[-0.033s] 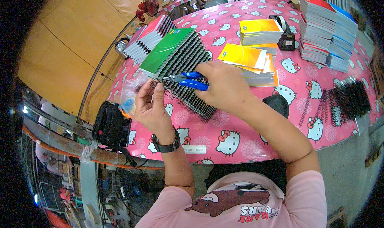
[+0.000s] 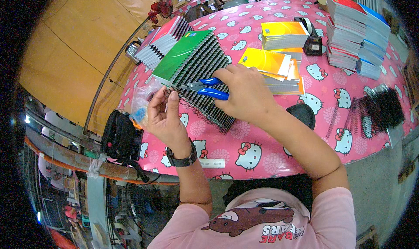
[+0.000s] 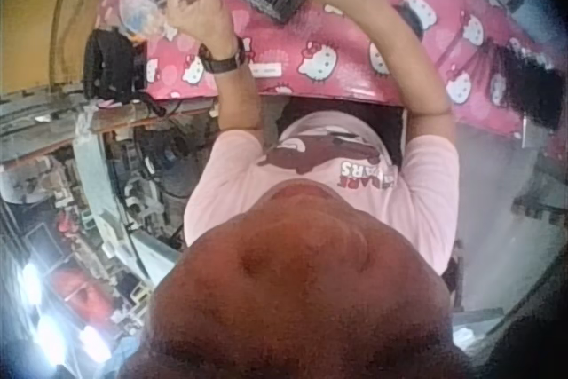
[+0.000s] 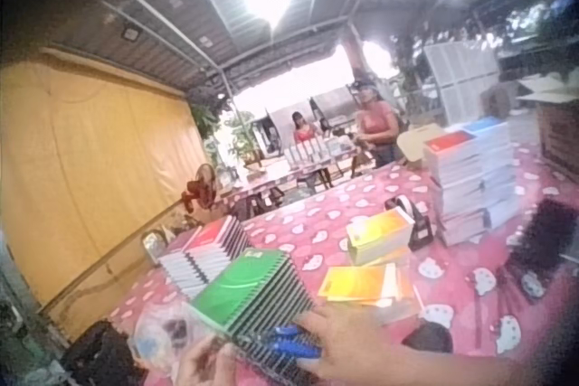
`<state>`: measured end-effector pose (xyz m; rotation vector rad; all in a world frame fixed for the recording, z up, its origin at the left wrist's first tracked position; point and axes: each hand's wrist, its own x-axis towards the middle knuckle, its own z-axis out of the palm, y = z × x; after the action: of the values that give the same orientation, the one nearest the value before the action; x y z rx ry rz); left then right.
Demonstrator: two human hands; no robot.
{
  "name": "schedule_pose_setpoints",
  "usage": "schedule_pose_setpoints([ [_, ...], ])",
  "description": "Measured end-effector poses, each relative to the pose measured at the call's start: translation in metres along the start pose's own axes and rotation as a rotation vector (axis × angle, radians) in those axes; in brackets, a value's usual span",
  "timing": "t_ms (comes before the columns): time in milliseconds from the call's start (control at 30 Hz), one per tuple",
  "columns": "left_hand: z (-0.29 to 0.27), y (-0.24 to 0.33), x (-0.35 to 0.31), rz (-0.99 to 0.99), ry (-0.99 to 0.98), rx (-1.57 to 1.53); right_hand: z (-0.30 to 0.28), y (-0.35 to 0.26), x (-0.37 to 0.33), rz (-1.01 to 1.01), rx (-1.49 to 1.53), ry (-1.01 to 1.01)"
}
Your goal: The person uses a pair of blue-handled pliers to trim the spiral binding of a stack of green notebooks. They hold the notebooks steady with one hand while using the pliers to cut the wire coils along the spine. The person works through the stack, occasionally adjusting the position of the notebooks on the table.
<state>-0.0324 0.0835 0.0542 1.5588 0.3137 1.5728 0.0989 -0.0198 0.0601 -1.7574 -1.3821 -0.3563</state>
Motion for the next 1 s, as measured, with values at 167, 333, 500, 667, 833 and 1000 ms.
schedule_pose_setpoints([
  [167, 0.000, -0.002, -0.005, 0.017, 0.009, 0.008, 0.003, -0.004, -0.001, -0.057, -0.041, 0.040],
  [333, 0.000, -0.004, -0.006, 0.013, 0.015, 0.000, 0.003, -0.004, -0.001, 0.080, 0.027, -0.151],
  [500, -0.001, -0.006, -0.006, 0.019, 0.028, 0.006, -0.001, -0.002, -0.005, 0.021, -0.028, -0.067],
  [667, 0.002, -0.005, -0.008, 0.023, 0.053, 0.018, 0.006, -0.002, -0.006, -0.039, -0.087, -0.001],
  [833, 0.002, -0.007, -0.008, 0.053, 0.051, 0.015, 0.003, -0.005, -0.003, 0.058, -0.016, -0.140],
  [1000, -0.006, -0.018, -0.005, -0.007, 0.125, -0.005, 0.007, 0.002, -0.007, 0.110, 0.099, -0.083],
])
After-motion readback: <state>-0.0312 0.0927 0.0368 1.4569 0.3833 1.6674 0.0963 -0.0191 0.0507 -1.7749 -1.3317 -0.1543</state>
